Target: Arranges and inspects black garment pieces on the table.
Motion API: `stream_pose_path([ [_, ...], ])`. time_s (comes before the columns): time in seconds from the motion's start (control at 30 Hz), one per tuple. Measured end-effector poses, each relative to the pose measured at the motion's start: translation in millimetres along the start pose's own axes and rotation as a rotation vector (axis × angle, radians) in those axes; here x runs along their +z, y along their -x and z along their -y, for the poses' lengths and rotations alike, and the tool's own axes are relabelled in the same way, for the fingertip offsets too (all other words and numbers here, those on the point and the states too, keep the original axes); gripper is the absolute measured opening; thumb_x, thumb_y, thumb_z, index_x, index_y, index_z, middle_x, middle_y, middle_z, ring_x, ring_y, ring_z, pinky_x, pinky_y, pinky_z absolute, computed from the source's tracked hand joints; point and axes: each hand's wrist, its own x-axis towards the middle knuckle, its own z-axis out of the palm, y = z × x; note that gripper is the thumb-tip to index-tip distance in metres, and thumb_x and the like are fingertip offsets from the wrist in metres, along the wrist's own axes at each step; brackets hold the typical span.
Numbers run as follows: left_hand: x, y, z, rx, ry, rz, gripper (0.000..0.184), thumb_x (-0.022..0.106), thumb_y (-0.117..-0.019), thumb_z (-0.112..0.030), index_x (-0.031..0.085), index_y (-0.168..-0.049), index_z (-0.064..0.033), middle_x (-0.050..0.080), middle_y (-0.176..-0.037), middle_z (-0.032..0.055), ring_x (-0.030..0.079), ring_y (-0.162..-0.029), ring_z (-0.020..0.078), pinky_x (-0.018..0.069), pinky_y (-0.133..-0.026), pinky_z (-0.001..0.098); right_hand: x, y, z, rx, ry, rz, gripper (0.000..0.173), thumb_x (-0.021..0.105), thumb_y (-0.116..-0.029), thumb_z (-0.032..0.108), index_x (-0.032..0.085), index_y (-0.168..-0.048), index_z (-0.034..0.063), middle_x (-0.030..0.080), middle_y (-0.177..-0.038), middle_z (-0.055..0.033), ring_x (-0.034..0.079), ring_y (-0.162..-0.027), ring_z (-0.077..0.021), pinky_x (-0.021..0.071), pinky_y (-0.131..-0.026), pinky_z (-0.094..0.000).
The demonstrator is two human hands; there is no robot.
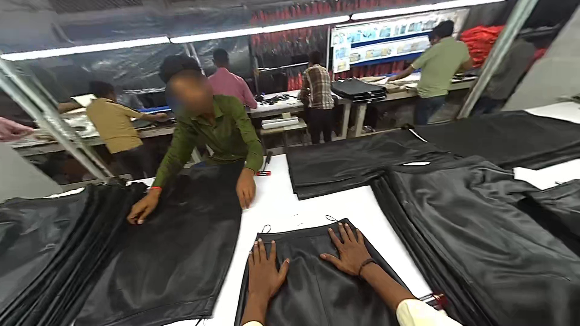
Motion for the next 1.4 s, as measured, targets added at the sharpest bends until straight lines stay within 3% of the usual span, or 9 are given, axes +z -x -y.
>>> stream_pose_path([
  [0.2, -2, 2, -14, 0.023, -0.034, 0.016, 0.094, 0.019, -0.0938, -0.078, 0.034, -0.161, -0.0138, 0.019, -0.167, 0.0285, 0.016, -0.156, 0.046, 0.011, -0.124, 0.0617, 0, 10, -11, 0.032, -0.006, 0.012, 0.113, 0.013, -0.0787, 0.098, 0.016, -0.166, 0.0262, 0.007, -0.172, -0.0191, 0.002, -0.159, -0.0394, -0.0027, -0.122, -0.0698],
  [0.3, -10, 5, -23, 0.015, -0.044, 0.1, 0.097, 0.017, -0.0928, -0.081, 0.029, -0.163, -0.0144, 0.013, -0.168, 0.0275, 0.01, -0.157, 0.0443, 0.0061, -0.124, 0.0632, 0, 17, -16, 0.047, 0.016, 0.023, 0.113, 0.014, -0.079, 0.098, 0.014, -0.167, 0.0269, 0.005, -0.173, -0.018, 0.001, -0.159, -0.0386, -0.0027, -0.121, -0.0703],
  [0.4, -8, 10, -27, 0.03, -0.043, 0.13, 0.101, 0.019, -0.0911, -0.084, 0.027, -0.163, -0.0133, 0.01, -0.169, 0.0266, 0.007, -0.158, 0.0428, 0.0056, -0.124, 0.0633, 10, 23, -27, 0.026, 0.045, -0.044, 0.112, 0.015, -0.0795, 0.097, 0.017, -0.166, 0.0273, 0.009, -0.172, -0.0187, 0.004, -0.159, -0.0393, 0.0015, -0.121, -0.0714],
  [0.6, -8, 2, -22, 0.033, -0.052, 0.189, 0.104, 0.016, -0.0889, -0.087, 0.021, -0.165, -0.0168, 0.004, -0.17, 0.0245, 0.0, -0.159, 0.0397, 0.0025, -0.125, 0.0609, 11, 13, -31, 0.017, 0.045, -0.049, 0.115, 0.013, -0.0777, 0.099, 0.016, -0.166, 0.0256, 0.008, -0.172, -0.0185, 0.002, -0.159, -0.0389, 0.0002, -0.121, -0.0713],
  [0.8, -12, -7, -27, 0.017, -0.041, 0.194, 0.105, 0.017, -0.088, -0.088, 0.022, -0.165, -0.0162, 0.006, -0.17, 0.0242, 0.002, -0.159, 0.0396, 0.0035, -0.126, 0.0593, 4, 10, -29, 0.036, 0.069, -0.026, 0.116, 0.012, -0.0776, 0.099, 0.014, -0.167, 0.0245, 0.007, -0.172, -0.0193, 0.002, -0.159, -0.0388, 0.0004, -0.121, -0.0703],
  [1.03, -8, -9, -28, -0.002, 0.0, 0.16, 0.104, 0.016, -0.0877, -0.088, 0.023, -0.165, -0.0189, 0.008, -0.171, 0.0229, 0.004, -0.159, 0.0392, 0.0021, -0.126, 0.0599, 9, 8, -31, 0.042, 0.092, -0.089, 0.113, 0.011, -0.0788, 0.098, 0.02, -0.166, 0.0267, 0.013, -0.172, -0.0168, 0.009, -0.159, -0.0371, 0.0055, -0.123, -0.0674],
  [1.27, 6, -8, -27, -0.015, 0.092, -0.006, 0.098, 0.02, -0.0893, -0.086, 0.037, -0.16, -0.0211, 0.021, -0.168, 0.0231, 0.016, -0.157, 0.0408, 0.0079, -0.125, 0.0619, 20, 3, -37, 0.034, 0.108, -0.182, 0.108, 0.012, -0.0805, 0.096, 0.026, -0.164, 0.0295, 0.02, -0.17, -0.0161, 0.017, -0.158, -0.0384, 0.0099, -0.122, -0.0685],
  [1.4, 11, -3, -28, -0.023, 0.119, -0.108, 0.103, 0.024, -0.0849, -0.091, 0.046, -0.156, -0.02, 0.028, -0.165, 0.0236, 0.024, -0.155, 0.0423, 0.0132, -0.124, 0.064, 25, 5, -42, -0.004, 0.095, -0.242, 0.11, 0.017, -0.0803, 0.097, 0.031, -0.163, 0.0257, 0.024, -0.168, -0.021, 0.022, -0.155, -0.0438, 0.0137, -0.119, -0.0726],
])
